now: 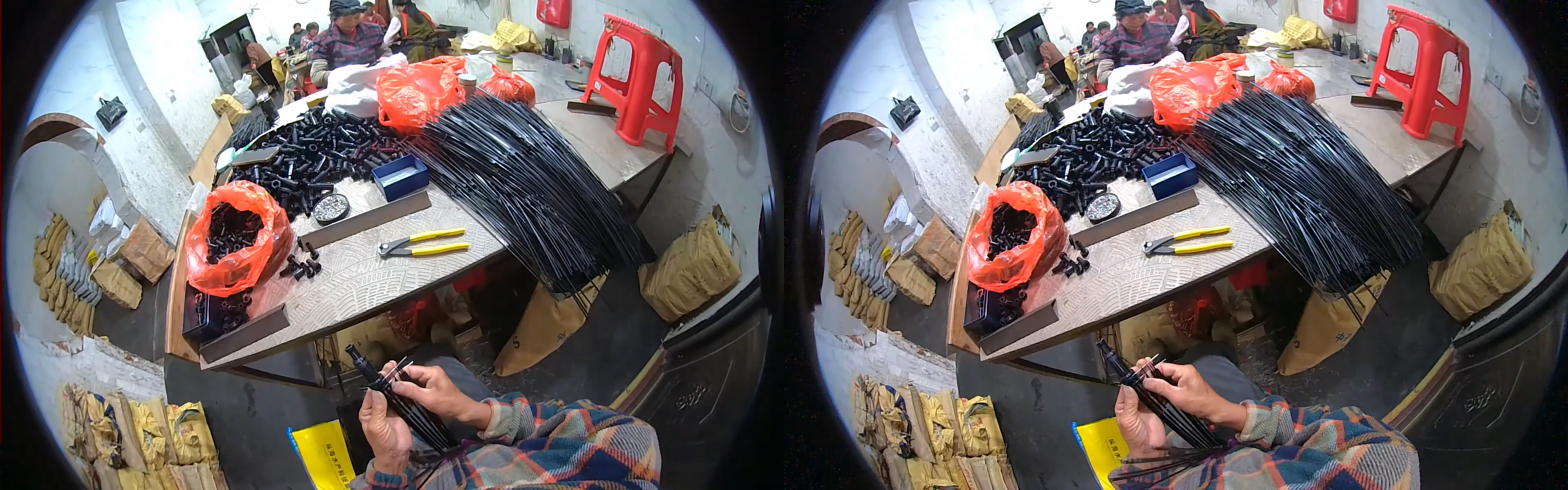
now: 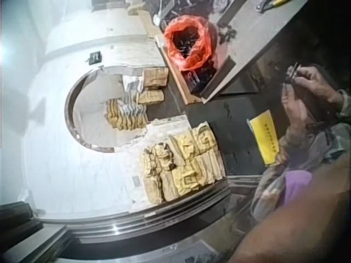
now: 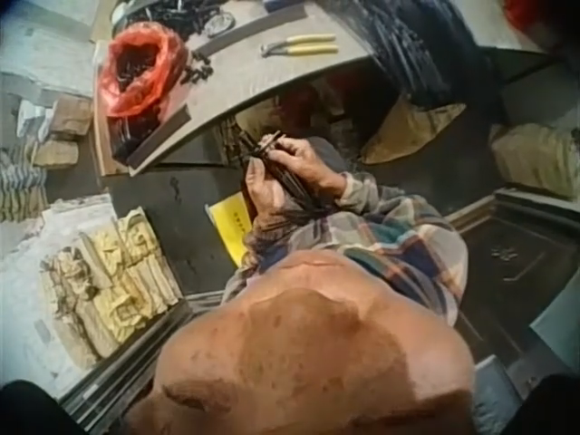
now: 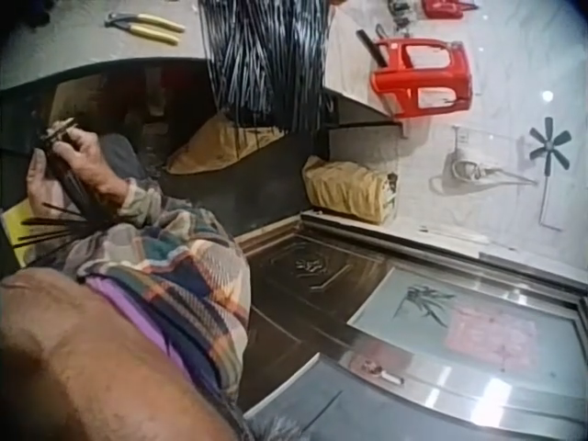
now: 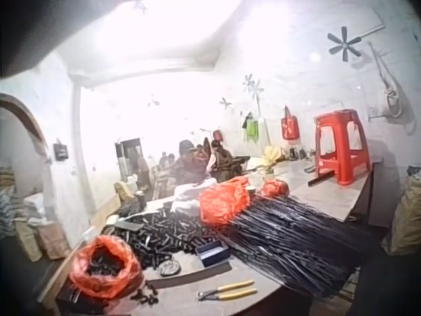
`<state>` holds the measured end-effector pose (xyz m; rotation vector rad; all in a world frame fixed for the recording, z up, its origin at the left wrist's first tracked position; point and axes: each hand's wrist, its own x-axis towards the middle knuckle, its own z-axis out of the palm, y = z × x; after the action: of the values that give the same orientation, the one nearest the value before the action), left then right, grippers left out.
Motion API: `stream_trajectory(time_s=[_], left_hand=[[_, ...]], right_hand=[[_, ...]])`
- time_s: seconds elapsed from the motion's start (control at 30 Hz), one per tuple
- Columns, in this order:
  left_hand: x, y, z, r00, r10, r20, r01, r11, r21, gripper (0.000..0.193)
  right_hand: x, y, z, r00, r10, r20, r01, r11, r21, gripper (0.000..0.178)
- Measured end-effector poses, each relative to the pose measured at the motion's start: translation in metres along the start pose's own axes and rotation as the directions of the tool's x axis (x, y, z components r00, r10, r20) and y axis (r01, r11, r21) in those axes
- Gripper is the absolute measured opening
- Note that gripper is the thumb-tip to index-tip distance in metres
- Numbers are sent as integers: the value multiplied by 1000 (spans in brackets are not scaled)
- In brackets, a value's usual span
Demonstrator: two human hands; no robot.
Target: Assembling bundles of black rods with metal connectors using pliers.
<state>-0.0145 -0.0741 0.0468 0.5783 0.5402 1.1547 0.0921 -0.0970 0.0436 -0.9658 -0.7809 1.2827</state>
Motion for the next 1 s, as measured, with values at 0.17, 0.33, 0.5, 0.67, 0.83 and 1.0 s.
stream_trajectory(time_s=[0.17,0.33,0.5,0.67,0.83,1.0], left_hand=[[-3,-9,-10,998,65,24,-66,994,84,35],[-4,-1,-11,995,73,63,-86,971,223,33],[-10,24,-1,972,-223,80,195,945,262,36],[-16,19,19,954,-21,300,50,995,-87,71],[-14,19,41,939,285,191,-341,841,421,50],[-4,32,44,847,494,197,-517,677,524,35]], right_hand=[[3,7,-7,983,106,152,-141,958,248,18],[2,7,-16,943,209,257,-282,914,291,19],[-3,-2,-13,945,125,303,-246,882,403,19],[-3,-19,-7,997,-38,70,22,975,220,11],[4,-29,16,972,-235,-6,233,961,147,7],[15,-38,24,755,-642,136,656,736,-169,8]])
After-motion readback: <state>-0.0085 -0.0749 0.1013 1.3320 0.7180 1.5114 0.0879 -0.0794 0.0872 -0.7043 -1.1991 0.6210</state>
